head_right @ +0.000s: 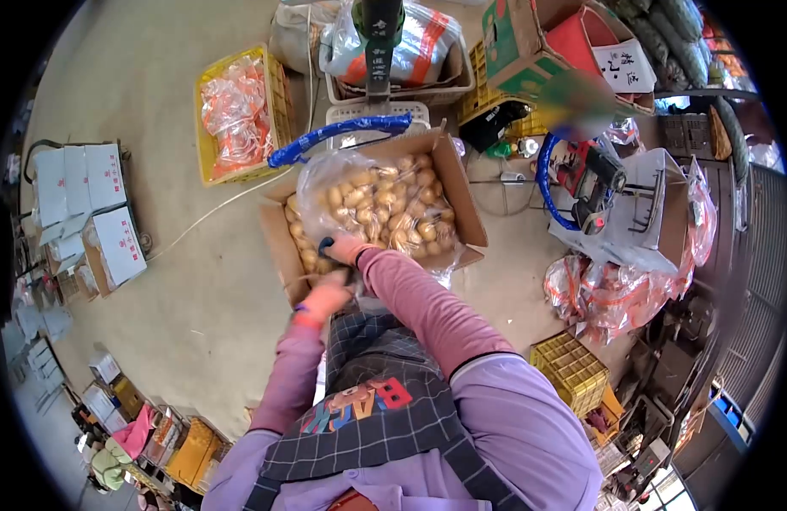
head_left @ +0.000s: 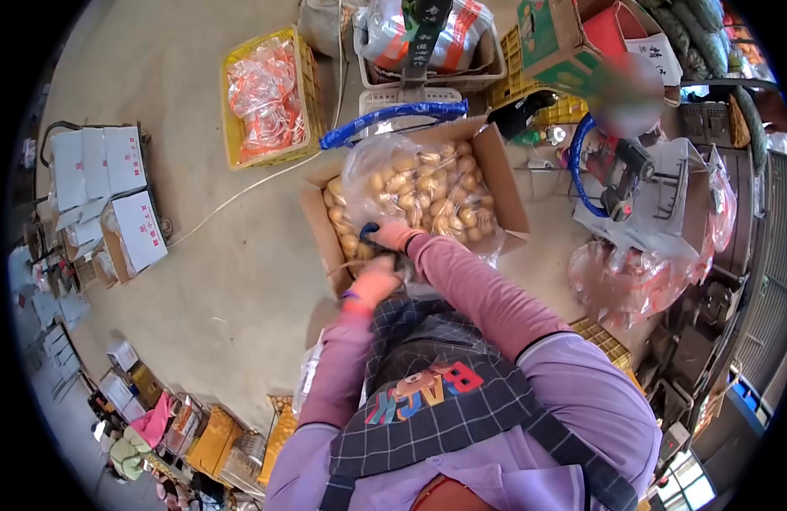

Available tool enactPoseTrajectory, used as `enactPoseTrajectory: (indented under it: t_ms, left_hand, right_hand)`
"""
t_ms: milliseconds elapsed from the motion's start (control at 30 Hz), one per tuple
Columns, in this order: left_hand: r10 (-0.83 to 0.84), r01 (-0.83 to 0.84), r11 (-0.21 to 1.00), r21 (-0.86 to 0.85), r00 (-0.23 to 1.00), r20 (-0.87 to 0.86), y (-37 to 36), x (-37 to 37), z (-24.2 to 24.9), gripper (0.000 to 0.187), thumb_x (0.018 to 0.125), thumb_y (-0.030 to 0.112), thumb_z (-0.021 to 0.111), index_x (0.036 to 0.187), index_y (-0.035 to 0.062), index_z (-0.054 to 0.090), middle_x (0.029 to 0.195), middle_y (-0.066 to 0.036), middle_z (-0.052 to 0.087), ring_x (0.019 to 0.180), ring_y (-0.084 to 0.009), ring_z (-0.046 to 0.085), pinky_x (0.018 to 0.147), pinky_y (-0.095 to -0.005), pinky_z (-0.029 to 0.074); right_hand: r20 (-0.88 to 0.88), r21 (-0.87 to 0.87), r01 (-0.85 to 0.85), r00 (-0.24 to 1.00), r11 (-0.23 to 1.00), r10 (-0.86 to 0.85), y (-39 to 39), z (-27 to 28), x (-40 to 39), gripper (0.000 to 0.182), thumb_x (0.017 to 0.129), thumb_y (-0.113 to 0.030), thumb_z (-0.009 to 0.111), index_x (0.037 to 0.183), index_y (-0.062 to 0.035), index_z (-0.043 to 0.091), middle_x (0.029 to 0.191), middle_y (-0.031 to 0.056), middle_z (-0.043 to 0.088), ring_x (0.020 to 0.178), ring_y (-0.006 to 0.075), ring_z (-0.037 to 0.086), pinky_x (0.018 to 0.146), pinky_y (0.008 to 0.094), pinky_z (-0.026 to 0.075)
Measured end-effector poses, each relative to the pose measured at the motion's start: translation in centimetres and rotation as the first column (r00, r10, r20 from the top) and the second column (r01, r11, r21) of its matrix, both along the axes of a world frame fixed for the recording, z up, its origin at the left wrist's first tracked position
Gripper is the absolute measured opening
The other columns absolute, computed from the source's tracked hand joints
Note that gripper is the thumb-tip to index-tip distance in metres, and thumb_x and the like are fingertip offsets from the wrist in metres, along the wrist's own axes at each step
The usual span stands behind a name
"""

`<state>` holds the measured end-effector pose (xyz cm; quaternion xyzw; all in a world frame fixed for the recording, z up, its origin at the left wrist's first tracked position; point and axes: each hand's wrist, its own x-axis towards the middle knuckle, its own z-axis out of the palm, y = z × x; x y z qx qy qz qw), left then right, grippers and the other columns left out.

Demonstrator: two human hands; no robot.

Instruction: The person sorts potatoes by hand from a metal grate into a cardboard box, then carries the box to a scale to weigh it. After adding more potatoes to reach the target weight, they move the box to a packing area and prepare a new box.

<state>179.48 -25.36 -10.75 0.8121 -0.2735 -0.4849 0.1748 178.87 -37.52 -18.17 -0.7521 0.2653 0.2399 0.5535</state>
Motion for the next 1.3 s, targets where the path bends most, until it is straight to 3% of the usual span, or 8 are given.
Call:
enactPoseTrajectory:
  t_ms: [200,267,467,600,733,1000,1067,1300]
  left_hand:
    - [0.647,-0.581,0.418,-0.699,0.730,-0.221,-1.8,5.2,3.2,0.036,0.083,0.031,0.063,0.101,0.0011,0.069,0.091,-0.027,0.066,0.090,-0.0384,0.065,0.079,-0.0387,0.051]
    - [0.137,-0.137,0.988,-0.075,0.991,-0.002,0.1,6.3,-5.9,0.044,0.083,0.037,0.061,0.105,-0.0001,0.067,0.097,-0.028,0.066,0.097,-0.0411,0.063,0.085,-0.0420,0.050]
    - [-0.069,0.062,0.997,0.049,0.988,0.140,0.7,4.0,-6.7,0.049,0.080,0.043,0.060,0.102,0.0008,0.065,0.106,-0.025,0.064,0.102,-0.0378,0.061,0.088,-0.0471,0.048]
    - [-0.182,0.238,0.966,-0.105,0.907,0.380,2.9,2.5,-5.4,0.038,0.079,0.034,0.065,0.103,0.0046,0.065,0.109,-0.021,0.063,0.098,-0.0368,0.062,0.085,-0.0447,0.048]
    - [0.567,-0.569,0.822,-0.009,0.816,0.115,1.1,3.6,1.7,0.040,0.082,0.036,0.063,0.112,0.0097,0.063,0.122,-0.018,0.058,0.114,-0.0365,0.054,0.097,-0.0439,0.042]
    - [-0.410,0.390,0.912,0.130,0.886,0.215,-0.3,0.1,-6.0,0.080,0.083,0.042,0.061,0.148,0.0098,0.027,0.155,-0.018,0.019,0.144,-0.0348,0.016,0.117,-0.0459,0.012]
    - [-0.401,0.373,0.912,0.173,0.898,0.180,-0.2,-0.1,-6.1,0.086,0.083,0.043,0.061,0.150,0.0061,0.021,0.157,-0.017,0.012,0.146,-0.0341,0.009,0.117,-0.0449,0.008]
    - [-0.244,0.252,0.968,-0.014,0.950,0.192,0.4,0.9,-5.8,0.059,0.079,0.037,0.065,0.123,-0.0009,0.057,0.133,-0.021,0.050,0.128,-0.0384,0.042,0.108,-0.0464,0.032]
  right_hand:
    - [0.215,-0.104,-0.337,0.911,0.936,0.352,1.3,-0.1,-2.0,0.036,0.082,-0.031,0.060,0.111,-0.0105,0.065,0.106,0.0221,0.065,0.099,0.0353,0.063,0.087,0.0427,0.048]
    - [0.150,-0.326,-0.631,0.700,0.704,0.698,-1.0,4.9,-3.1,0.040,0.081,-0.027,0.060,0.117,-0.0102,0.061,0.104,0.0222,0.065,0.099,0.0349,0.063,0.087,0.0432,0.048]
    - [0.612,-0.641,0.135,0.684,0.756,0.397,-9.4,15.5,3.2,0.045,0.078,-0.028,0.068,0.119,-0.0110,0.060,0.109,0.0163,0.062,0.100,0.0347,0.060,0.089,0.0442,0.046]
    - [0.100,-0.564,-0.552,0.693,0.615,0.714,-6.4,7.7,3.7,0.044,0.084,-0.027,0.061,0.124,-0.0094,0.057,0.113,0.0205,0.061,0.104,0.0343,0.059,0.094,0.0441,0.044]
    - [-0.056,-0.164,-0.702,0.708,0.693,0.704,-3.5,3.0,-8.8,0.046,0.088,-0.039,0.050,0.123,-0.0115,0.060,0.116,0.0174,0.063,0.108,0.0347,0.059,0.095,0.0415,0.045]
    - [0.117,-0.247,-0.654,0.713,0.715,0.692,-12.4,16.9,-10.9,0.068,0.078,-0.040,0.067,0.138,-0.0151,0.046,0.111,0.0223,0.063,0.106,0.0348,0.060,0.094,0.0416,0.045]
    - [0.011,-0.744,-0.640,0.277,0.193,0.961,-14.3,16.4,-13.2,0.079,0.076,-0.037,0.070,0.144,-0.0182,0.036,0.109,0.0242,0.062,0.104,0.0354,0.061,0.092,0.0413,0.046]
    - [0.054,-0.323,-0.514,0.829,0.795,0.557,-10.7,10.3,0.2,0.028,0.078,-0.028,0.065,0.098,-0.0076,0.069,0.100,0.0191,0.067,0.095,0.0341,0.064,0.084,0.0422,0.050]
